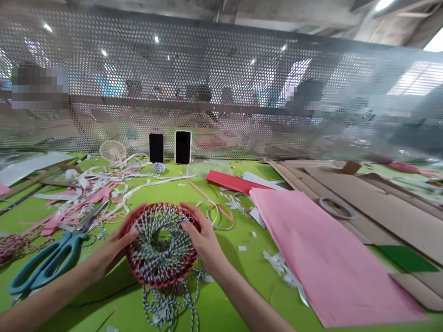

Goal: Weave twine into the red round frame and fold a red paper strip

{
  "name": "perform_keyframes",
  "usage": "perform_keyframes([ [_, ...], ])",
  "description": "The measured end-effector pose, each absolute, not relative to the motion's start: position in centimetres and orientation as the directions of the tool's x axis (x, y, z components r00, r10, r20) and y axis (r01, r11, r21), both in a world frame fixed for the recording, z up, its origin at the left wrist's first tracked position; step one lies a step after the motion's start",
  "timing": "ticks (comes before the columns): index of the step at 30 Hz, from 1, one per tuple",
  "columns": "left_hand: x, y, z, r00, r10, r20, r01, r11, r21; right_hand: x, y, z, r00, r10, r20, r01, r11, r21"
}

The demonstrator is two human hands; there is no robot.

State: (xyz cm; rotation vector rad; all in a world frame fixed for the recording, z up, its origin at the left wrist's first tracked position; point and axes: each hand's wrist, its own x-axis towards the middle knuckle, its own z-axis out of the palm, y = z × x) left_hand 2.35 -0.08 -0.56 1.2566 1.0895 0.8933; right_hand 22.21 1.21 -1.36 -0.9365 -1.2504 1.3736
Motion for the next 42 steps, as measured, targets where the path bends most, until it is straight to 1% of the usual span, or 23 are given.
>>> perform_keyframes([
  [2, 2.4, -0.1, -0.8, 0.258, 0.956, -0.141, 0.032, 0.138, 0.99, 22.3, 1.3, -1.5, -0.144, 0.984, 0.102, -0.201, 0.072, -0.977],
  [4, 2.5, -0.1, -0.7, 0.246, 0.961, -0.123, 0.054, 0.113, 0.992, 22.4, 1.5, -1.7, -0.17, 0.978, 0.119, -0.222, 0.079, -0.972],
  [6, 2.5, -0.2, -0.4, 0.237, 0.968, -0.088, 0.116, 0.061, 0.991, 22.7, 1.8, -2.0, -0.23, 0.963, 0.139, -0.238, 0.083, -0.968],
  [8, 2.5, -0.2, -0.1, 0.239, 0.97, -0.042, 0.192, -0.005, 0.981, 23.0, 2.1, -2.1, -0.263, 0.947, 0.185, -0.217, 0.129, -0.968],
  [11, 2.4, -0.2, 0.1, 0.308, 0.951, 0.014, 0.27, -0.102, 0.957, 23.3, 2.3, -2.2, -0.249, 0.932, 0.264, -0.09, 0.249, -0.964],
  [14, 2.4, -0.2, 0.1, 0.403, 0.914, 0.043, 0.3, -0.176, 0.937, 23.3, 2.1, -1.9, -0.258, 0.913, 0.315, 0.061, 0.341, -0.938],
  [17, 2.3, -0.1, 0.1, 0.442, 0.895, 0.05, 0.308, -0.204, 0.929, 23.2, 2.0, -1.7, -0.294, 0.892, 0.344, 0.182, 0.405, -0.896],
  [19, 2.2, 0.0, 0.1, 0.459, 0.887, 0.049, 0.304, -0.209, 0.93, 23.1, 2.0, -1.7, -0.299, 0.887, 0.352, 0.221, 0.423, -0.879],
  [25, 2.1, 0.0, 0.0, 0.484, 0.874, 0.036, 0.285, -0.196, 0.938, 22.8, 2.3, -2.1, -0.263, 0.898, 0.353, 0.256, 0.417, -0.872],
  [28, 2.0, 0.1, -0.1, 0.447, 0.894, 0.021, 0.268, -0.156, 0.951, 23.1, 2.4, -2.1, -0.268, 0.9, 0.344, 0.252, 0.41, -0.877],
  [33, 2.0, 0.3, -0.3, 0.399, 0.917, -0.007, 0.229, -0.092, 0.969, 23.7, 2.5, -1.8, -0.375, 0.901, 0.219, 0.146, 0.291, -0.946],
  [35, 2.0, 0.4, -0.3, 0.378, 0.926, -0.016, 0.199, -0.065, 0.978, 23.7, 2.6, -1.8, -0.378, 0.905, 0.195, 0.124, 0.259, -0.958],
  [38, 2.0, 0.5, -0.3, 0.355, 0.935, 0.0, 0.213, -0.081, 0.974, 23.7, 2.6, -1.8, -0.355, 0.911, 0.209, 0.136, 0.271, -0.953],
  [42, 2.0, 0.4, 0.1, 0.408, 0.913, 0.008, 0.256, -0.123, 0.959, 23.9, 2.5, -1.3, -0.384, 0.899, 0.212, 0.109, 0.272, -0.956],
])
